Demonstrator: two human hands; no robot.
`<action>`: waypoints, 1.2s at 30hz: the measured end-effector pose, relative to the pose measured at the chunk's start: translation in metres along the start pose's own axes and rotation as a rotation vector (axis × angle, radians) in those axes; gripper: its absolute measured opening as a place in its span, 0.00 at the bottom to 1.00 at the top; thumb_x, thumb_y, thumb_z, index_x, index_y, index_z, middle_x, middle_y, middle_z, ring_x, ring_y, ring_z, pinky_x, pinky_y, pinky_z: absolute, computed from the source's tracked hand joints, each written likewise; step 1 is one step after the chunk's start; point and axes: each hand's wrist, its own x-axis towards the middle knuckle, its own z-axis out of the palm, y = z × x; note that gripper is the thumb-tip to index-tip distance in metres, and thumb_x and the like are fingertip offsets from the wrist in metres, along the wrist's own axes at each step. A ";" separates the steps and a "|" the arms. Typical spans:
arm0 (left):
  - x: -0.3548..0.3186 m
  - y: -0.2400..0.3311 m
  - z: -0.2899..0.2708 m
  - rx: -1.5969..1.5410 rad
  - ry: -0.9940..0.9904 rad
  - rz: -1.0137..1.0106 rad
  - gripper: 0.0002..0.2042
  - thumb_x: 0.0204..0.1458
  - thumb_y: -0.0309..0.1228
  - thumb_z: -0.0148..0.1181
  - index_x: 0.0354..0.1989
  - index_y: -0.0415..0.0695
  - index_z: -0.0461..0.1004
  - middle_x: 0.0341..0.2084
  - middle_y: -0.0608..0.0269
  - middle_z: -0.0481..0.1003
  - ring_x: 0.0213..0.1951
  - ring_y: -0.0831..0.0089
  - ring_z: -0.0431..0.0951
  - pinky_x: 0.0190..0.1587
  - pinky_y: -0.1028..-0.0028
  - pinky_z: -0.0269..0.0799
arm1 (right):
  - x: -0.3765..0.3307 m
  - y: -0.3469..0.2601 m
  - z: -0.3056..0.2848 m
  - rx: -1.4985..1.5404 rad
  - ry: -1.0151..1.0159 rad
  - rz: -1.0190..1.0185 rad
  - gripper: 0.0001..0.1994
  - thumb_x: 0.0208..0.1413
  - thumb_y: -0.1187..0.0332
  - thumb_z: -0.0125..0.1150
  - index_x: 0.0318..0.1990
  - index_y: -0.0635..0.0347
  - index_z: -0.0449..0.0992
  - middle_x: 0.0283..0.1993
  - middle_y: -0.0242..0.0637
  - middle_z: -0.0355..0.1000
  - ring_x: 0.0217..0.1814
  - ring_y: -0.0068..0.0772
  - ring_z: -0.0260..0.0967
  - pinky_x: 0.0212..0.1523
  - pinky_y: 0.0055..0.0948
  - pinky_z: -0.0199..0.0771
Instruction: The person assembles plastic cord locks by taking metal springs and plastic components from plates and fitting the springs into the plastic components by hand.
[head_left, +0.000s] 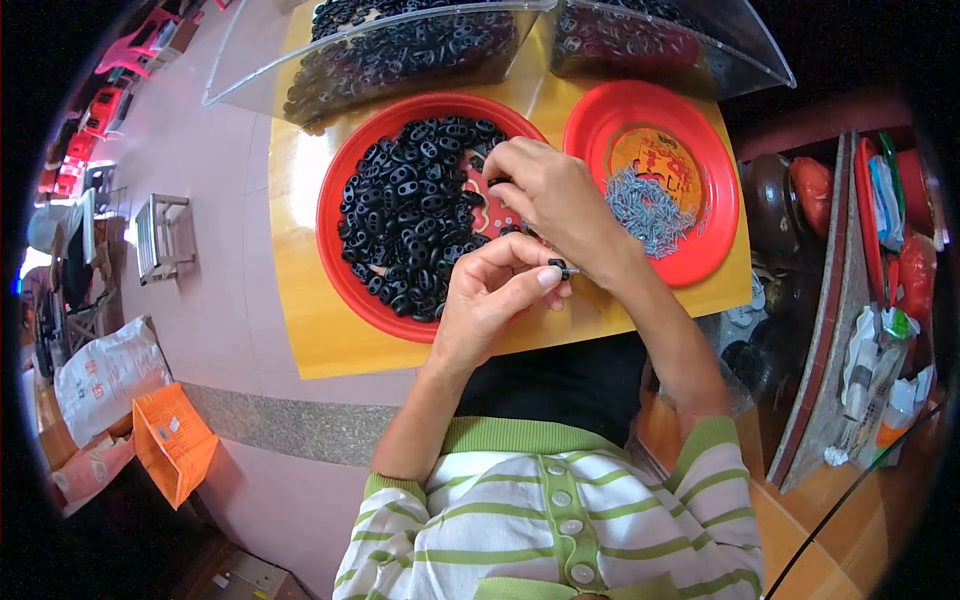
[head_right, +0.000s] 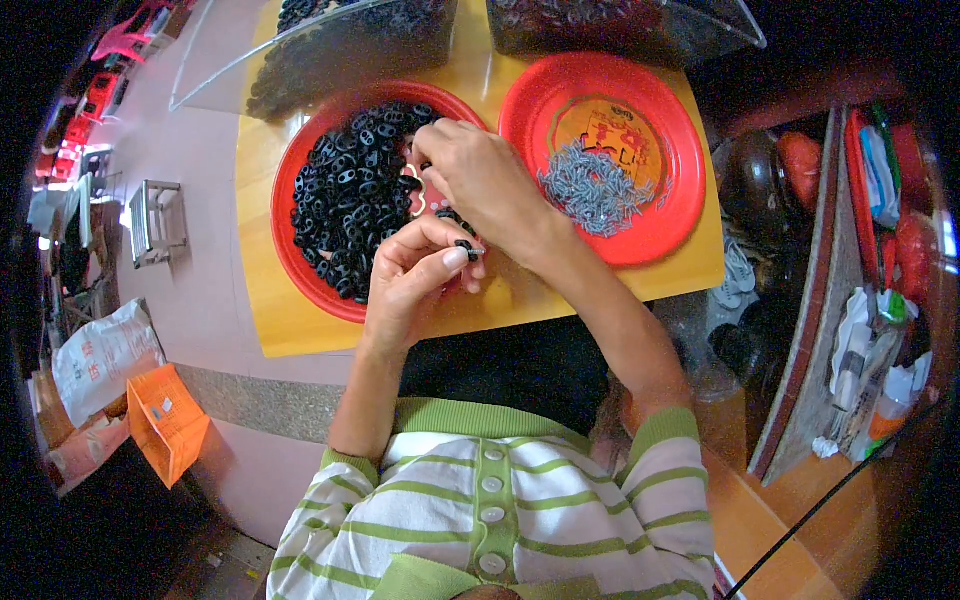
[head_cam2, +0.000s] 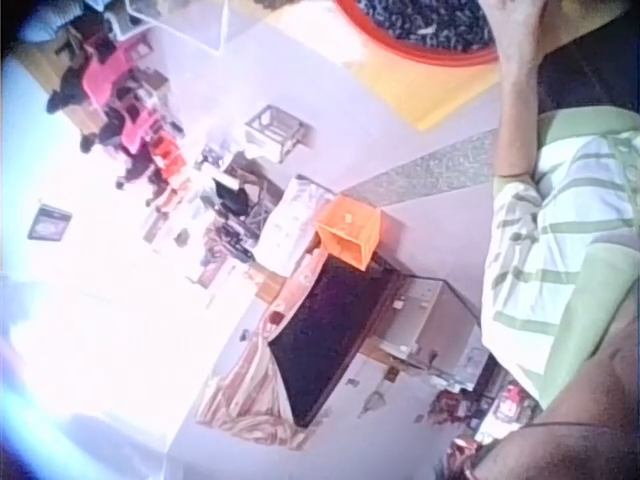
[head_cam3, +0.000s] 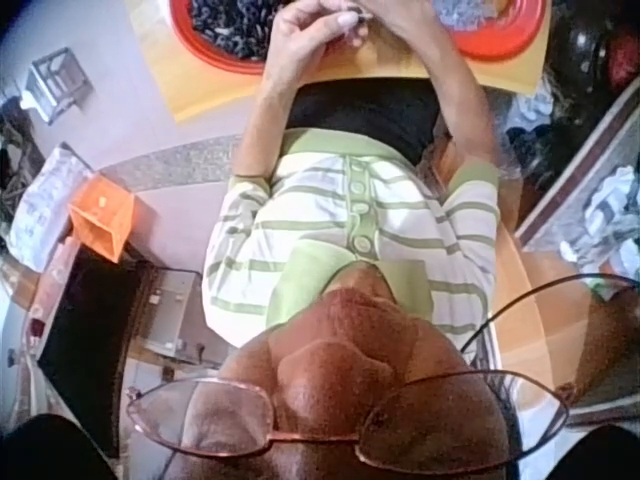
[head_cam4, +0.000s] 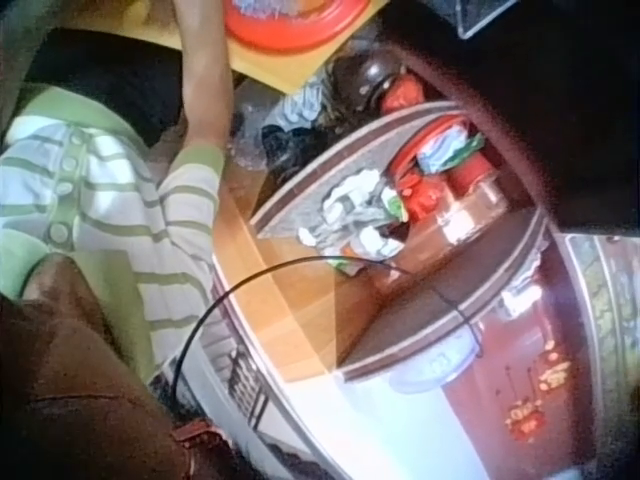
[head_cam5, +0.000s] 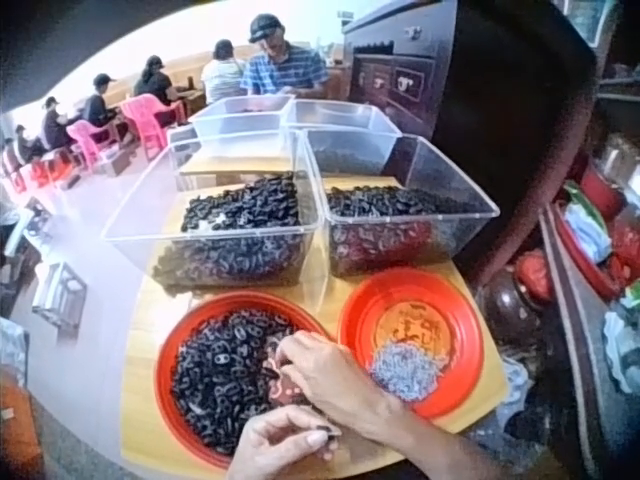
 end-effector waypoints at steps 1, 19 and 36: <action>-0.001 0.000 0.000 -0.002 0.001 -0.001 0.04 0.52 0.24 0.55 0.33 0.37 0.72 0.26 0.63 0.75 0.28 0.79 0.73 0.34 0.80 0.70 | -0.002 -0.003 -0.004 0.107 0.089 0.038 0.07 0.45 0.76 0.56 0.34 0.63 0.73 0.33 0.43 0.69 0.37 0.42 0.69 0.37 0.34 0.71; 0.009 -0.006 0.023 0.070 0.277 0.103 0.04 0.52 0.24 0.54 0.33 0.37 0.72 0.25 0.60 0.75 0.27 0.77 0.74 0.33 0.80 0.69 | -0.062 -0.018 -0.048 1.160 0.417 0.500 0.12 0.53 0.73 0.57 0.45 0.64 0.72 0.32 0.30 0.72 0.30 0.14 0.66 0.32 0.13 0.67; 0.021 -0.019 0.039 0.064 0.353 0.167 0.04 0.52 0.24 0.55 0.35 0.38 0.72 0.25 0.64 0.75 0.26 0.82 0.72 0.32 0.83 0.68 | -0.082 -0.015 -0.038 1.332 0.422 0.482 0.08 0.53 0.72 0.58 0.39 0.64 0.71 0.33 0.32 0.71 0.26 0.15 0.62 0.29 0.13 0.64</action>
